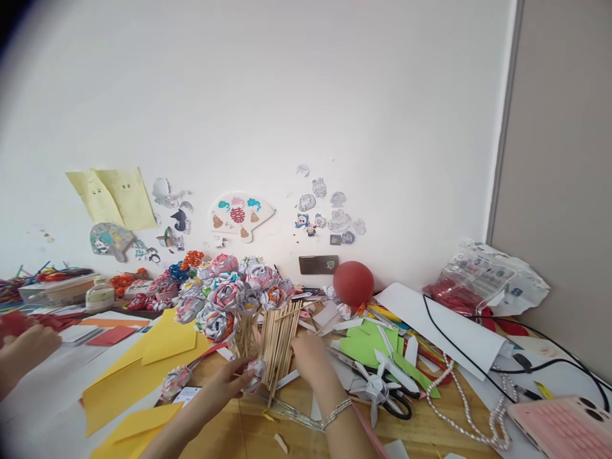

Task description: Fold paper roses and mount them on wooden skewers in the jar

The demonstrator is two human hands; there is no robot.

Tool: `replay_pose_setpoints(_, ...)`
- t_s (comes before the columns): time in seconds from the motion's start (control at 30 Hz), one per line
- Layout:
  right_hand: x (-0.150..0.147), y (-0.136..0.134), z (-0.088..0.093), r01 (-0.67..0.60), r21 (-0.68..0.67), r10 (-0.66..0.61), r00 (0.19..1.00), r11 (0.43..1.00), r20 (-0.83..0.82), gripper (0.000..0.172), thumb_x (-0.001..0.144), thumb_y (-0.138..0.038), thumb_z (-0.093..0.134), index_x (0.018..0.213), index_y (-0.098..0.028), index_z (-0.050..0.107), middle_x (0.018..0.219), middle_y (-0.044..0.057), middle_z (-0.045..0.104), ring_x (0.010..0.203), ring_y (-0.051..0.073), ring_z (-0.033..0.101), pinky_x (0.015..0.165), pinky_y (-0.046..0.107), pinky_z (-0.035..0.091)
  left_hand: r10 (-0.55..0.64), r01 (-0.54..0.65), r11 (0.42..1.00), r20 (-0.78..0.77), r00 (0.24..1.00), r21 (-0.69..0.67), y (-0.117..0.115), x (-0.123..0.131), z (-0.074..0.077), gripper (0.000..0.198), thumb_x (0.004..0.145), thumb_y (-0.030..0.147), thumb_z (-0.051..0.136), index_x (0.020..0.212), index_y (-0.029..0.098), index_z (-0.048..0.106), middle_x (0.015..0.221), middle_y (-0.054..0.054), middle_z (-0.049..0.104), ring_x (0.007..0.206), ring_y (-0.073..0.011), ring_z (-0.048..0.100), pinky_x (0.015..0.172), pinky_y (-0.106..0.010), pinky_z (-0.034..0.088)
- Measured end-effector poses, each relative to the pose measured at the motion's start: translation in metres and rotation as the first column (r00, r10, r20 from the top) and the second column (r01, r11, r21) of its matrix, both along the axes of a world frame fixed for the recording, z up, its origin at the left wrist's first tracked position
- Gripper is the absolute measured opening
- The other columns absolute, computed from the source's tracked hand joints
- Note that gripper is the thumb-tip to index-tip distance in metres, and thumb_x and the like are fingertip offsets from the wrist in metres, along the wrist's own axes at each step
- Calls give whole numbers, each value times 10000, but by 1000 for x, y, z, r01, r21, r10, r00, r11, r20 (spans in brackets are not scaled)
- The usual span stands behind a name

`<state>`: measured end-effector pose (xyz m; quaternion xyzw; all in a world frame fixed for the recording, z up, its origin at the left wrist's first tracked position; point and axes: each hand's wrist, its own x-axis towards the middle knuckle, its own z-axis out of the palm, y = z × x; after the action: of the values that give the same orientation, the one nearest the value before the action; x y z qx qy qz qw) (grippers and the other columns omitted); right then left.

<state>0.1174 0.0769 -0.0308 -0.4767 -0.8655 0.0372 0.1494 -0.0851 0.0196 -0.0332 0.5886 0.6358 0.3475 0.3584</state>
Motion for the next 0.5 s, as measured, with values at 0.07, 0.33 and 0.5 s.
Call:
replay_pose_setpoints(0.07,-5,-3,-3,-12,16,13,1000,1000,-29,289,750,-76,530,987,-201,636,962,70,627,1000,215,529,800,277,412,22,-22,1000,67,997,1,2,5,-2,537,596,544,591,956,145,592,811,-50,638,765,-221,589,613,-288,469)
replay_pose_setpoints(0.33,-22,17,-4,134,112,-127,990,985,-61,383,805,4,371,1124,-118,545,1156,154,539,1092,257,469,839,337,399,122,-127,992,379,917,-12,24,15,-27,447,613,533,575,866,165,555,690,-8,586,648,-177,593,599,-297,504)
replay_pose_setpoints(0.5,-38,55,4,143,118,-144,990,983,-5,274,877,-139,460,1146,-135,509,1156,107,536,1028,226,524,830,384,441,156,-148,987,528,834,-58,28,16,-43,430,664,557,474,891,191,490,645,-11,564,582,-179,591,584,-337,506)
